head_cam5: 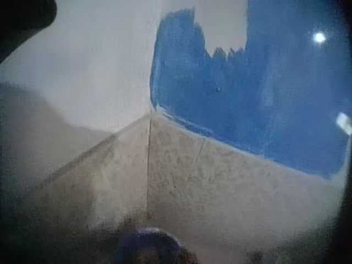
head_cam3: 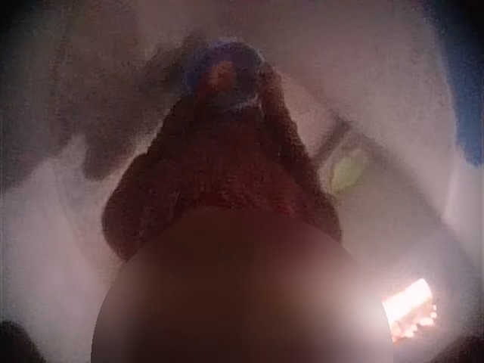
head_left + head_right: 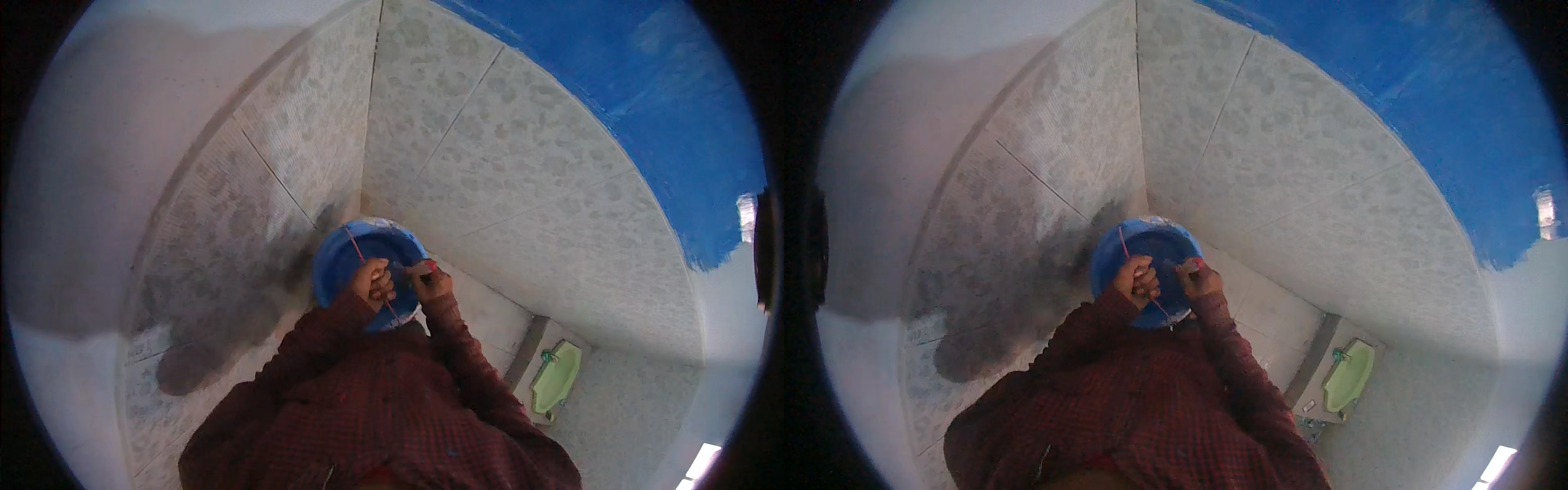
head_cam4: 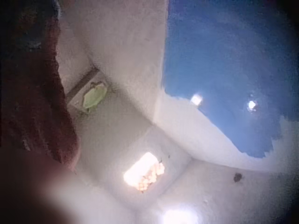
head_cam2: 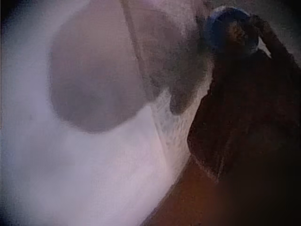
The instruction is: The person paints the upper section of a bathroom wall blue using a paintbrush and a bucket of paint. They repeatedly dip the brush into the bucket and apply paint in horizontal strokes above the tiled wainscoting.
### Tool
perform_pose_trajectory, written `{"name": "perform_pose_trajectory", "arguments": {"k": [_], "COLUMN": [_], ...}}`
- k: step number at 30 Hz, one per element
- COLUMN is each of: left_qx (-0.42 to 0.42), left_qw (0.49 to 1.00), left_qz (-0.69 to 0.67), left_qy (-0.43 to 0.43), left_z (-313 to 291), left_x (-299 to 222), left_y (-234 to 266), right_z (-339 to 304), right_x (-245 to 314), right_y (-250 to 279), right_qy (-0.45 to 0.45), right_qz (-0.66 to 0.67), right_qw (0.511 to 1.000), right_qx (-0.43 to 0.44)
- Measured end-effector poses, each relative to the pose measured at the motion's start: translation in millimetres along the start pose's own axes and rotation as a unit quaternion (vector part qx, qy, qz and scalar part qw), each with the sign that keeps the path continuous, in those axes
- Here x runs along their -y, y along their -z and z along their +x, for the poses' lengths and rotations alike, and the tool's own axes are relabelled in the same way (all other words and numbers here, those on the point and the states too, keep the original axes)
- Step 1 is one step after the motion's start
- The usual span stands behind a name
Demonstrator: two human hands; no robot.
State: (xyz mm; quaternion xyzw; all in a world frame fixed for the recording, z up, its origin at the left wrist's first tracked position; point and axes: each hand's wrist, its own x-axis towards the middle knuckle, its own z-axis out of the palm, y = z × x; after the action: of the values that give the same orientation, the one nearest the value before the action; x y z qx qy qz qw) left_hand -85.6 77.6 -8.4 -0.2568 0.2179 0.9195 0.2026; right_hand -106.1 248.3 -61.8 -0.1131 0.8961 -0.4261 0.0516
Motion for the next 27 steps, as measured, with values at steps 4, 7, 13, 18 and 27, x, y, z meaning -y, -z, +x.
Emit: {"name": "perform_pose_trajectory", "arguments": {"k": [4, 7, 13, 18, 27], "left_qx": [0.025, 0.066, 0.044, 0.049, 0.027], "left_qw": [0.999, 0.997, 0.999, 0.999, 0.999], "left_qz": [-0.007, -0.001, 0.011, -0.007, -0.028], "left_qy": [0.028, 0.027, 0.011, 0.015, 0.021], "left_z": [-10, -9, -10, -6, -15], "left_x": [7, 7, 9, 9, 3], "left_y": [2, 3, -3, 2, 9], "right_z": [-2, -1, 30, 69, 166], "right_x": [-12, -11, 24, 86, 227], "right_y": [-7, 4, 73, 151, 246], "right_qy": [0.010, 0.080, -0.047, 0.033, 0.300], "right_qz": [0.073, 0.085, 0.276, 0.276, 0.287], "right_qw": [0.997, 0.991, 0.953, 0.939, 0.888], "right_qx": [-0.019, -0.063, -0.115, -0.201, -0.196]}}
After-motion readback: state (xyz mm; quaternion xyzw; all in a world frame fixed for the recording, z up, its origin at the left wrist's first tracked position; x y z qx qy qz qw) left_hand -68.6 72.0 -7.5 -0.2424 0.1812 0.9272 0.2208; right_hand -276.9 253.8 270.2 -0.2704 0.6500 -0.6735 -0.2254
